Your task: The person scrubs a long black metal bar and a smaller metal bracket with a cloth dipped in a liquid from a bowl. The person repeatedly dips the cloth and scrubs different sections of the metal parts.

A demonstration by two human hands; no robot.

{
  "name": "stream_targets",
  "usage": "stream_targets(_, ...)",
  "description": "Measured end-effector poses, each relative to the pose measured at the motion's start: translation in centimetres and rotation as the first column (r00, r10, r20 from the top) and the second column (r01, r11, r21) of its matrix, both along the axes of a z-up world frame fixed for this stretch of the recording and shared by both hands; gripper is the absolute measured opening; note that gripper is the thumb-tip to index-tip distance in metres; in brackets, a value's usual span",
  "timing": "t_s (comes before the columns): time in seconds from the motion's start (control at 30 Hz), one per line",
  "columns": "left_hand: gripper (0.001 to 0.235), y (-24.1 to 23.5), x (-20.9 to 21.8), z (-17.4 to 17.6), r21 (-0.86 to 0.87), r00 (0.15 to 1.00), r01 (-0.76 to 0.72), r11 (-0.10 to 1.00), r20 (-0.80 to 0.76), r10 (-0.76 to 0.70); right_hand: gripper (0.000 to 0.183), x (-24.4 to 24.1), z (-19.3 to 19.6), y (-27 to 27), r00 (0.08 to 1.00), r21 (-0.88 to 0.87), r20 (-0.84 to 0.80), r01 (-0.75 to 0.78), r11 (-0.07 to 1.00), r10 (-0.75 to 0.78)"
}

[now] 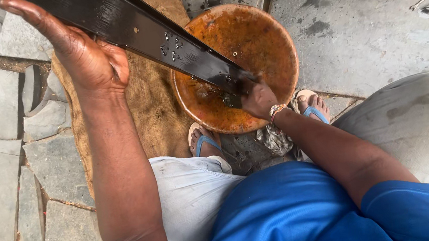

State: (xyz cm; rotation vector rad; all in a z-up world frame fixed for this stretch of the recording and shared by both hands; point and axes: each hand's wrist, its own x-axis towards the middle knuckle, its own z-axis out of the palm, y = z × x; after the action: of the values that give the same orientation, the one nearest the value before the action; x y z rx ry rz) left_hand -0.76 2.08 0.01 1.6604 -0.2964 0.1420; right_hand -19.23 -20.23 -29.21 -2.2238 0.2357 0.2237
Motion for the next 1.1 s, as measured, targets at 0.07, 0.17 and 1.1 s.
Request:
stream_targets(0.07,0.097,0.2,0.2,-0.2,-0.009,1.0,-0.002,1.0,0.03,0.002,0.034,0.8,-0.5,0.2,0.989,-0.097,0.134,-0.054,0.994,0.067)
stream_targets(0.17,0.094,1.0,0.5,-1.3,-0.023,0.998,-0.02,1.0,0.058,0.021,0.027,2.0,0.9,1.0,0.989,-0.024,0.147,0.002,1.0,0.002)
stream_targets(1.1,0.067,8.6,3.8,-6.5,-0.392,0.965,0.217,0.894,0.227,-0.134,0.035,3.2,10.5,2.2,0.983,0.23,0.175,-0.087,0.969,0.047)
